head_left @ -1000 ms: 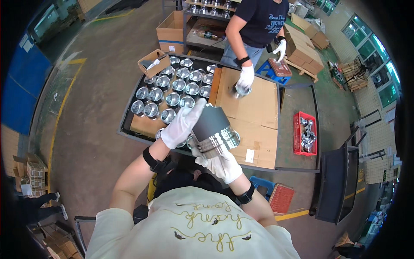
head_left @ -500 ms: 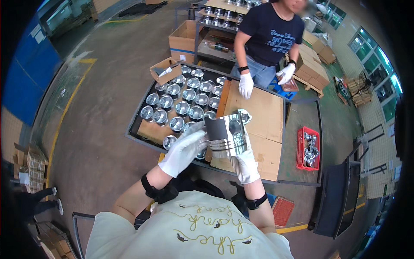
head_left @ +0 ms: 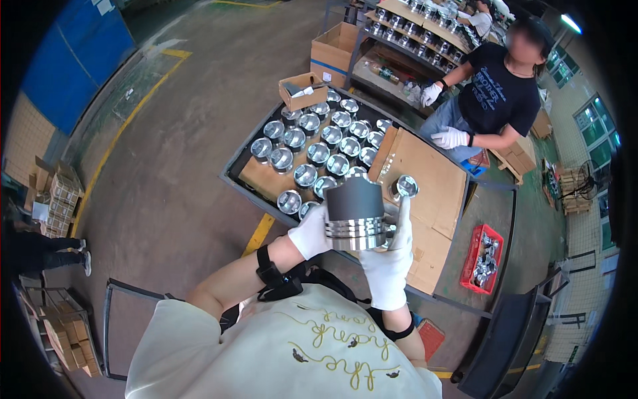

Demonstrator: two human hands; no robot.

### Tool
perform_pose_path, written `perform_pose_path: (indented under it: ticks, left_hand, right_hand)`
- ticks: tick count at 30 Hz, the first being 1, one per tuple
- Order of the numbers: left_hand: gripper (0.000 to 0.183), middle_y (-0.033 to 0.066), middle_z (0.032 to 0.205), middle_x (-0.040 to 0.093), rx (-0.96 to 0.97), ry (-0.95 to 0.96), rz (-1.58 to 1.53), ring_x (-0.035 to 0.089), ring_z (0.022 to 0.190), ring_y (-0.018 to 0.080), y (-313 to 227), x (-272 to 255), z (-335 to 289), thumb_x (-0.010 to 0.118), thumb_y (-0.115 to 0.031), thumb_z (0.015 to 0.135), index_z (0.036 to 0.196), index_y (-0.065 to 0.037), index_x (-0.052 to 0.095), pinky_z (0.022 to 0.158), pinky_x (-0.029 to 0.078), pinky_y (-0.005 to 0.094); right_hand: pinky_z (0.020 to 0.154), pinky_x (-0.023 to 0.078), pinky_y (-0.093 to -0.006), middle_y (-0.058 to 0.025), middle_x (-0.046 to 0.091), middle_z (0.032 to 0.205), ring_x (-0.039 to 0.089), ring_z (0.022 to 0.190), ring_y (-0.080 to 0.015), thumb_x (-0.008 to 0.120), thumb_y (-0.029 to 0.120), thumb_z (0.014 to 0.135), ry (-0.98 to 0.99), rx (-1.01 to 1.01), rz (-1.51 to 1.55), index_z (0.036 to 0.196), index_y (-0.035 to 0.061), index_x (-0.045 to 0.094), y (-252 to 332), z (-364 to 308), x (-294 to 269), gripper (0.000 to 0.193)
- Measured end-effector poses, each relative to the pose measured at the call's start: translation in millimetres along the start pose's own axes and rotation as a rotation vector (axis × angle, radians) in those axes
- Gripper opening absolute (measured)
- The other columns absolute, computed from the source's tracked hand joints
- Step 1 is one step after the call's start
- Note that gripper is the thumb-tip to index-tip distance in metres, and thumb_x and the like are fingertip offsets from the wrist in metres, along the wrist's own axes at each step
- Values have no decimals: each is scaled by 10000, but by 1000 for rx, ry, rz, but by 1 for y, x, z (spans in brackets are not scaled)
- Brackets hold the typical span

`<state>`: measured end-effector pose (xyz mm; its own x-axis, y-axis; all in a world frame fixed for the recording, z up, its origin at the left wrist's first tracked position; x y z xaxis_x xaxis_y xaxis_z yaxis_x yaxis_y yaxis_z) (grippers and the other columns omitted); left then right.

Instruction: Inspecting metal engine pistons for quality and sorting them into a bin cart.

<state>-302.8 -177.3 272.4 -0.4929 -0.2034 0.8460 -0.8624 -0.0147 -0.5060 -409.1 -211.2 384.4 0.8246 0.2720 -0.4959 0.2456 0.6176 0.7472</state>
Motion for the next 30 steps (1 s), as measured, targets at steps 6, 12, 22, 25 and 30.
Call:
perform_pose_path:
  ticks: [6, 12, 22, 25, 30]
  left_hand:
    - [399, 159, 1310, 492, 67, 393, -163, 523, 1183, 263, -16, 32, 5, 291, -210, 1004, 1340, -13, 378, 997, 449, 421]
    - [409, 141, 1293, 503, 1, 137, -235, 519, 1181, 251, -11, -2, 10, 243, -246, 1015, 1322, -35, 410, 1002, 445, 419]
    - [223, 95, 942, 625, 34, -470, -39, 655, 834, 210, -24, -42, 2, 396, -182, 926, 994, -53, 565, 785, 556, 364]
    - [293, 110, 1027, 636, 21, -324, -102, 656, 902, 232, -22, -46, 12, 362, -226, 958, 1074, -40, 556, 824, 550, 395]
    - [266, 87, 1010, 640, -9, -313, -147, 658, 902, 217, -24, -34, 11, 372, -237, 952, 1038, -69, 559, 813, 558, 389]
  right_hand:
    - [794, 487, -378, -114, 589, 1099, 587, 913, -272, 770, 6, 628, 23, -160, -69, 1418, 13, 315, 17, -6, 6, 912]
    - [861, 483, -342, -127, 559, 1220, 565, 1059, -239, 789, 5, 642, 76, 0, 121, 1428, 23, 304, -20, -11, 13, 924]
    - [898, 493, -305, -125, 523, 1284, 549, 1115, -186, 745, 15, 730, 124, 288, 460, 1451, 51, 269, -73, -28, 37, 864]
    - [888, 500, -302, -126, 532, 1274, 562, 1095, -184, 712, -1, 742, 115, 271, 449, 1450, 58, 274, -70, -27, 34, 835]
    - [874, 507, -306, -128, 544, 1262, 578, 1067, -183, 684, -4, 751, 112, 274, 419, 1449, 66, 286, -74, -30, 32, 806]
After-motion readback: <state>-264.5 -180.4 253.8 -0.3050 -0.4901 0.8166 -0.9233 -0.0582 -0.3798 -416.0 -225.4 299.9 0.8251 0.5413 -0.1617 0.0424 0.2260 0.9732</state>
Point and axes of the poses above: each hand's wrist, its own z-axis towards the middle knuckle, its own x-axis out of the palm, y = z × x, the point moved 9 cm from there along z, towards the middle knuckle
